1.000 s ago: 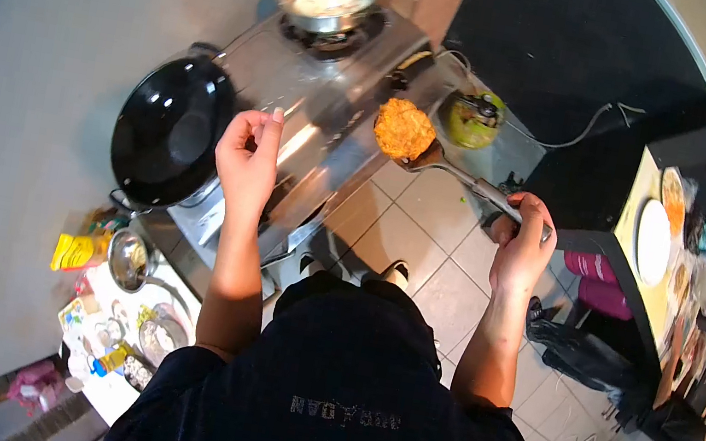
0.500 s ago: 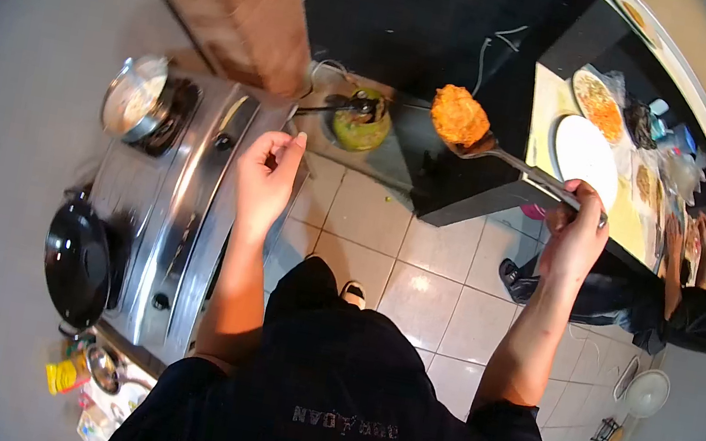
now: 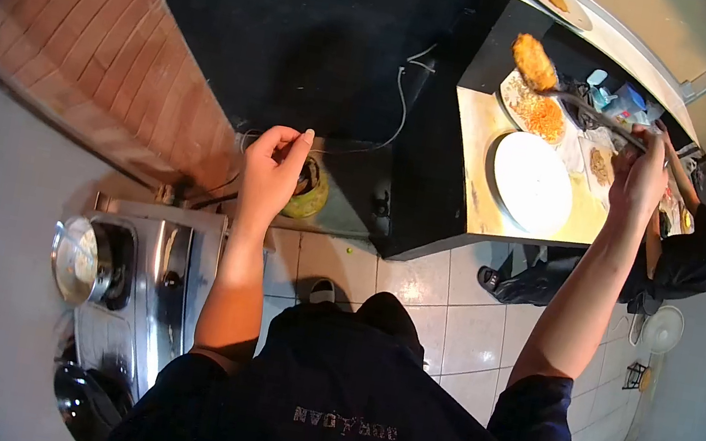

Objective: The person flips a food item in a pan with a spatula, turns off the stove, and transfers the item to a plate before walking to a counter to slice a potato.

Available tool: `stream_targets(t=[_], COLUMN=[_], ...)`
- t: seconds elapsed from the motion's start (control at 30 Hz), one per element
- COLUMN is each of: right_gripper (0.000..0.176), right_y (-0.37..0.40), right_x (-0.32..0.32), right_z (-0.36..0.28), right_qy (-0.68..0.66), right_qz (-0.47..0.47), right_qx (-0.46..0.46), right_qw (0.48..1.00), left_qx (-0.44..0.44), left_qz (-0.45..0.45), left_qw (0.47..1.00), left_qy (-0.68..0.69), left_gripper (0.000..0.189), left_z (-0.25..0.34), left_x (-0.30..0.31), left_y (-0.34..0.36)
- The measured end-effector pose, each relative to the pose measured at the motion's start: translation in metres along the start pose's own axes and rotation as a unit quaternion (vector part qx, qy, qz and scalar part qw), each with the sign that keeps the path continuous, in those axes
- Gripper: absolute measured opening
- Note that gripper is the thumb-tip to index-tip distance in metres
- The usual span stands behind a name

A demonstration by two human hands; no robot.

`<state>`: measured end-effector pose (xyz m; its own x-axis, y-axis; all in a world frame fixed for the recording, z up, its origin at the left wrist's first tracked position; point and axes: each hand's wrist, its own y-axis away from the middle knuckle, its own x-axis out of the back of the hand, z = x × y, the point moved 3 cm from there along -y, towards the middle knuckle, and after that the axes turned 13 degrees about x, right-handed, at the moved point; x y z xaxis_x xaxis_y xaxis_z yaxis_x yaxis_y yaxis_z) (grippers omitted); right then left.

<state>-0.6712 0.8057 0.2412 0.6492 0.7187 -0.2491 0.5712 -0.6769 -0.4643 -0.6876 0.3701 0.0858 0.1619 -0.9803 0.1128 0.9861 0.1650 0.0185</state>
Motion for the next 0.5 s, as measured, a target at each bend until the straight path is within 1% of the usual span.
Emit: stream_targets(t=[0.07, 0.2, 0.27, 0.3, 0.33, 0.4, 0.43, 0.47, 0.5], right_gripper=[0.021, 0.026, 0.029, 0.030, 0.030, 0.028, 0.032, 0.033, 0.033], right_y=[-0.039, -0.103, -0.133, -0.148, -0.161, -0.181, -0.202, -0.219, -0.217], right_x=[-0.001, -0.024, -0.039, -0.048, -0.056, -0.073, -0.075, -0.078, -0.087], right_z=[0.010, 0.021, 0.030, 0.034, 0.042, 0.051, 0.066, 0.081, 0.083], right_qy=[-0.001, 0.019, 0.040, 0.033, 0.029, 0.099, 0.141, 0.180, 0.234], right_qz=[0.012, 0.006, 0.017, -0.019, -0.024, 0.002, -0.003, -0.027, -0.039], right_qx=[-0.012, 0.005, 0.024, 0.034, 0.032, 0.070, 0.101, 0.124, 0.180], right_qw=[1.000, 1.000, 0.999, 0.999, 0.999, 0.993, 0.985, 0.975, 0.955], left_qx=[-0.023, -0.023, -0.020, -0.016, -0.016, -0.004, 0.016, 0.015, 0.013], left_qz=[-0.003, 0.000, 0.009, 0.021, 0.028, 0.058, 0.062, 0.067, 0.072], left_qw=[1.000, 0.999, 1.000, 1.000, 0.999, 0.998, 0.998, 0.998, 0.997], left_qy=[0.003, -0.024, -0.004, -0.011, -0.012, -0.033, -0.010, -0.012, -0.012], left_gripper=[0.022, 0.023, 0.022, 0.021, 0.021, 0.020, 0.021, 0.021, 0.021], left_z=[-0.002, -0.009, -0.003, 0.000, -0.001, -0.003, -0.001, -0.001, -0.002], left_x=[-0.011, -0.032, -0.042, -0.047, -0.051, -0.058, -0.064, -0.068, -0.071], left_y=[-0.016, -0.040, -0.045, -0.047, -0.049, -0.052, -0.051, -0.051, -0.052])
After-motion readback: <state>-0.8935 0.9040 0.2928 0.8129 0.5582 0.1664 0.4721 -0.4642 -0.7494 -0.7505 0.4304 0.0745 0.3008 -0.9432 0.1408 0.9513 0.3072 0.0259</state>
